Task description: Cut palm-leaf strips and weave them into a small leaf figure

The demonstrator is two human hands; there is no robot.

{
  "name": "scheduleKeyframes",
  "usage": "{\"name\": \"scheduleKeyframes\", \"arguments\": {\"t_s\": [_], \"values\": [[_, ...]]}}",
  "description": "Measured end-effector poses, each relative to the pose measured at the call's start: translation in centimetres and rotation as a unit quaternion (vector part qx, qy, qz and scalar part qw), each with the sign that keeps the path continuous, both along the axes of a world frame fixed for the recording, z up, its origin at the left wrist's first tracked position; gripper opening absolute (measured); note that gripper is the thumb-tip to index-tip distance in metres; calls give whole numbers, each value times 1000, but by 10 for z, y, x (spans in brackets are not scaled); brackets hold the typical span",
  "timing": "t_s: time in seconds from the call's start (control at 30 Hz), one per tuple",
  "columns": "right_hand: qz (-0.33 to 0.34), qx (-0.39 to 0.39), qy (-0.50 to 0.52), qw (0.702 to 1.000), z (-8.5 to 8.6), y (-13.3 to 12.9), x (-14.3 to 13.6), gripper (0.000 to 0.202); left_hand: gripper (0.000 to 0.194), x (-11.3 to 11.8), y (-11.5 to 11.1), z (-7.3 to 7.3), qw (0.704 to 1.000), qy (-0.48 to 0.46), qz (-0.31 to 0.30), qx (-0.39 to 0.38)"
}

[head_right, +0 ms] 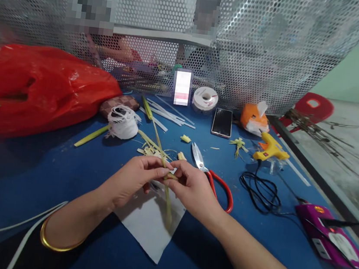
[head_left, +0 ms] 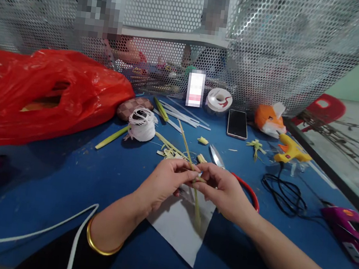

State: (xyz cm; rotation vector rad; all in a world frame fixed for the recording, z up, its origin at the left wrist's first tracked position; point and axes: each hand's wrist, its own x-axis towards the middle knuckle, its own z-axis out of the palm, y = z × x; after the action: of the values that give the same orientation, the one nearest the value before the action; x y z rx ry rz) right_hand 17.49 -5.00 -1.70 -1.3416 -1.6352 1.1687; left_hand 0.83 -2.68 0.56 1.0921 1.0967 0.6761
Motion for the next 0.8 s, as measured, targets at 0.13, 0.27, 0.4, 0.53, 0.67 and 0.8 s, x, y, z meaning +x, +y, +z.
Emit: {"name": "scheduleKeyframes", "arguments": {"t_s": [0.13,0.27,0.4,0.53,0.67,0.8], "values": [[4,3,7,1000,6,0,2,21,11,0,1,-1,999,-12,15,-41],[-23,23,6,999,7,1,5,21,15,-5,5,-1,990,-82,4,-115],[-69,58,-9,996,3,2,6,20,14,-7,7,1,980,-120,-1,-161],[-84,84,-40,992,3,1,7,20,5,-5,7,0,970,-161,31,-182],[-147,244,-138,949,10,-2,10,17,8,-2,7,-2,949,-217,102,-203],[-90,252,-190,945,14,-5,9,15,7,-1,7,-2,940,-225,166,-198]]}}
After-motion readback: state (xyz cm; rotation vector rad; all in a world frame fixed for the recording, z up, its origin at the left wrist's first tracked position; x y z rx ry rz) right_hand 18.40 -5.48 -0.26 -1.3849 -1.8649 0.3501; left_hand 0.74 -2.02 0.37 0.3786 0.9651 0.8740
